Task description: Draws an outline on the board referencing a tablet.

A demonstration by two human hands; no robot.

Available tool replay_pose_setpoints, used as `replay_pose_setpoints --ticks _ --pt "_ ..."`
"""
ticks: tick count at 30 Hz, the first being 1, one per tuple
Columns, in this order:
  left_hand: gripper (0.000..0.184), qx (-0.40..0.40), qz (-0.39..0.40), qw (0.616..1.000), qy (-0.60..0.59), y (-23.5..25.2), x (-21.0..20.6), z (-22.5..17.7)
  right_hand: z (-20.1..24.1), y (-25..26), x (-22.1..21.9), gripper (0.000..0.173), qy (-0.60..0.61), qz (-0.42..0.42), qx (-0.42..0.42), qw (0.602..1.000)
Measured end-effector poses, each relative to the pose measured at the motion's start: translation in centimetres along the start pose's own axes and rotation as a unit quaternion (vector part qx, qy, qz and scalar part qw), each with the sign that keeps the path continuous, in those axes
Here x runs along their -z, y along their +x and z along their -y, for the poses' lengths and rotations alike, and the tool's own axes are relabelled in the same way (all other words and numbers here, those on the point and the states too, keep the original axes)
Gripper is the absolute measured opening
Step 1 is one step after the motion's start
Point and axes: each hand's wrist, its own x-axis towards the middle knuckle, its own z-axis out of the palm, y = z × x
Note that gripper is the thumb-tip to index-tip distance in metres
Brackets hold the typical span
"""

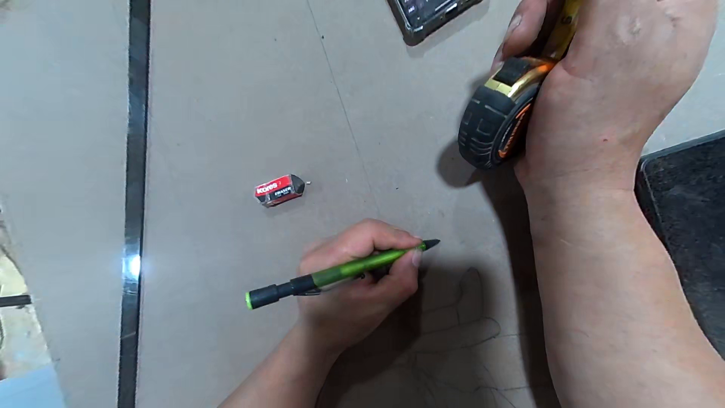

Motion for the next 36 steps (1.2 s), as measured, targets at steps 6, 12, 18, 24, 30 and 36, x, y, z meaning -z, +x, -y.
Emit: replay_pose_setpoints --ticks 6,12,18,24,30,36 --pt "0.013 0.052 -0.067 0.996 0.007 0.2 -0.5 -0.3 0.1 0.0 -0.2 0.039 0.024 -0.002 -0.011 1.0" --pt "0.014 0.063 -0.075 0.995 -0.002 0.3 -0.7 -0.4 -0.1 0.0 -0.1 0.038 0.012 -0.002 0.0 1.0" --pt "0.012 0.04 -0.032 0.999 0.002 0.2 -0.2 -0.2 -0.1 -0.1 -0.1 0.037 0.008 -0.005 0.008 1.0" --pt "0.011 0.032 -0.02 0.999 -0.008 0.1 -0.2 -0.2 -0.1 -0.1 -0.1 0.036 0.013 -0.009 0.006 1.0" --pt "0.014 0.053 -0.072 0.996 0.008 0.2 -0.7 -0.4 0.0 -0.1 -0.1 0.036 0.008 -0.003 0.008 1.0" --pt "0.015 0.066 -0.082 0.994 0.005 0.3 -0.9 -0.5 0.2 -0.4 -0.3 0.035 -0.009 -0.013 0.009 1.0"
